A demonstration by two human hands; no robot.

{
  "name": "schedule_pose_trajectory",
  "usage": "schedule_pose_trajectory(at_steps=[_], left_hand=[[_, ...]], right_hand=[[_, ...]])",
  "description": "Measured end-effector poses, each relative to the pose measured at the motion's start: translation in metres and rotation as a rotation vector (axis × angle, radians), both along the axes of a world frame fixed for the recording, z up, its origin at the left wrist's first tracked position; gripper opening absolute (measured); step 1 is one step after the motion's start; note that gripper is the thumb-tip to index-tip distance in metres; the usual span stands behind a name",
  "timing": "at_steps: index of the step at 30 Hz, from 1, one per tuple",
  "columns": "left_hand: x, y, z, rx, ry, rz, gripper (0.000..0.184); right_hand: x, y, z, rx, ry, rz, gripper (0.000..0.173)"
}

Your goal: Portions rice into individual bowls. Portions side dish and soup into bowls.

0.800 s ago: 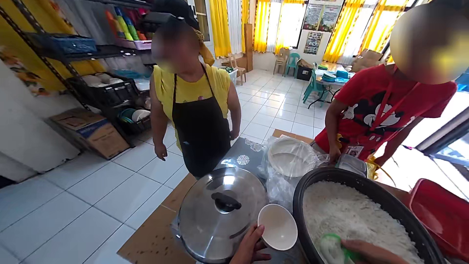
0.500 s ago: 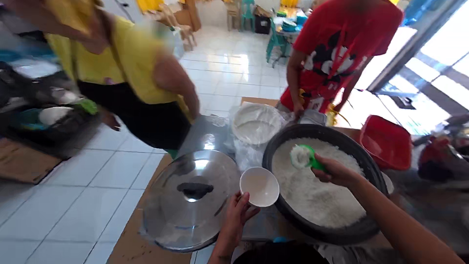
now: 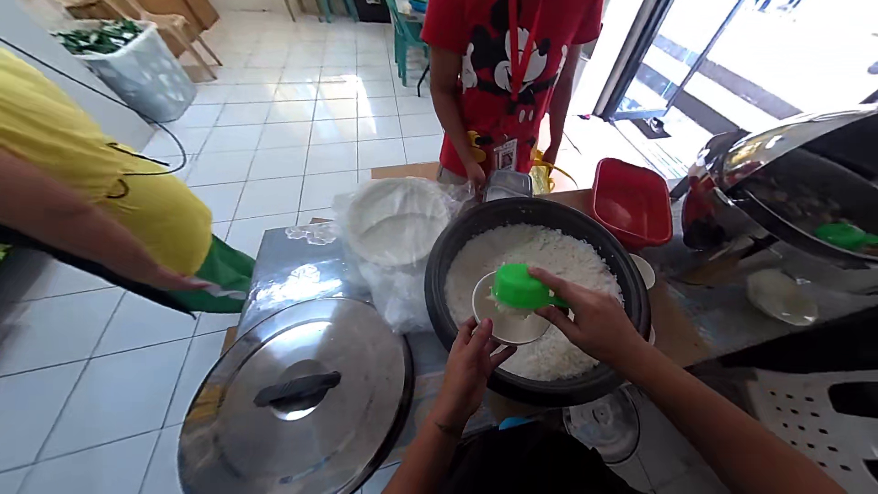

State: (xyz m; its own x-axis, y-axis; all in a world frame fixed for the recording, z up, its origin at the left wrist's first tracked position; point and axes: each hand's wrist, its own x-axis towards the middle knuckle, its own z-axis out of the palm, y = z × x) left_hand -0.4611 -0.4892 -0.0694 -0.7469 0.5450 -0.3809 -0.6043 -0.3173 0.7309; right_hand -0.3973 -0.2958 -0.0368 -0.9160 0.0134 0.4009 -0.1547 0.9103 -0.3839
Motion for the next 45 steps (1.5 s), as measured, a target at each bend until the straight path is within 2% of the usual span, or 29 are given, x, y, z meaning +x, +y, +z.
schedule_pose_trajectory(at_steps=[3, 7, 9, 11, 13, 15, 18, 21, 25, 29, 32, 35, 37, 38, 40, 43, 45], left_hand=[[0.002, -0.003, -0.003, 0.055, 0.034, -0.018, 0.034], [0.0, -0.008, -0.01, 0.039, 0.009, -0.009, 0.035], [0.0, -0.018, -0.014, 0.061, -0.005, 0.008, 0.033], [0.002, -0.037, -0.014, 0.08, 0.035, 0.078, 0.035], [0.003, -0.066, -0.011, 0.062, 0.088, 0.209, 0.033], [0.001, -0.098, -0.011, 0.016, 0.154, 0.349, 0.033], [0.001, -0.144, -0.02, -0.075, 0.22, 0.483, 0.034], [0.004, -0.167, -0.023, -0.112, 0.209, 0.573, 0.033], [0.008, -0.165, -0.024, -0.119, 0.16, 0.591, 0.035], [0.002, -0.149, -0.024, -0.073, 0.166, 0.518, 0.034], [-0.005, -0.132, -0.019, -0.057, 0.182, 0.453, 0.031], [-0.009, -0.112, -0.016, -0.099, 0.15, 0.372, 0.031], [-0.009, -0.097, -0.013, -0.126, 0.098, 0.315, 0.028], [-0.008, -0.09, -0.012, -0.127, 0.073, 0.286, 0.027], [-0.006, -0.077, -0.014, -0.116, 0.043, 0.21, 0.03], [-0.003, -0.057, -0.015, -0.112, 0.032, 0.107, 0.036], [0.0, -0.045, -0.014, -0.096, 0.032, 0.061, 0.037]], right_hand=[[0.003, 0.0, -0.001, 0.013, 0.018, 0.001, 0.05], [0.002, -0.001, 0.009, -0.104, 0.059, -0.014, 0.051], [-0.006, 0.005, 0.017, -0.294, -0.04, -0.058, 0.049], [-0.024, 0.018, 0.017, -0.406, -0.258, -0.133, 0.05], [-0.05, 0.023, -0.003, -0.358, -0.586, -0.179, 0.056], [-0.076, 0.011, -0.029, -0.235, -0.798, -0.17, 0.057], [-0.106, -0.022, -0.05, -0.126, -0.825, -0.189, 0.056], [-0.112, -0.051, -0.058, -0.142, -0.881, -0.073, 0.057], [-0.072, -0.046, -0.059, 0.006, -0.989, 0.12, 0.059], [-0.047, -0.027, -0.057, 0.023, -1.081, 0.241, 0.059], [-0.031, -0.002, -0.058, -0.156, -1.157, 0.235, 0.055], [-0.021, 0.025, -0.06, -0.559, -1.25, 0.05, 0.046], [-0.021, 0.038, -0.052, -0.849, -1.219, -0.059, 0.041], [-0.022, 0.041, -0.044, -0.926, -1.15, -0.08, 0.038], [-0.019, 0.04, -0.026, -0.93, -0.901, -0.046, 0.037], [-0.008, 0.018, -0.007, -0.588, -0.43, -0.021, 0.049], [-0.001, -0.005, -0.013, -0.301, -0.153, -0.031, 0.053]])
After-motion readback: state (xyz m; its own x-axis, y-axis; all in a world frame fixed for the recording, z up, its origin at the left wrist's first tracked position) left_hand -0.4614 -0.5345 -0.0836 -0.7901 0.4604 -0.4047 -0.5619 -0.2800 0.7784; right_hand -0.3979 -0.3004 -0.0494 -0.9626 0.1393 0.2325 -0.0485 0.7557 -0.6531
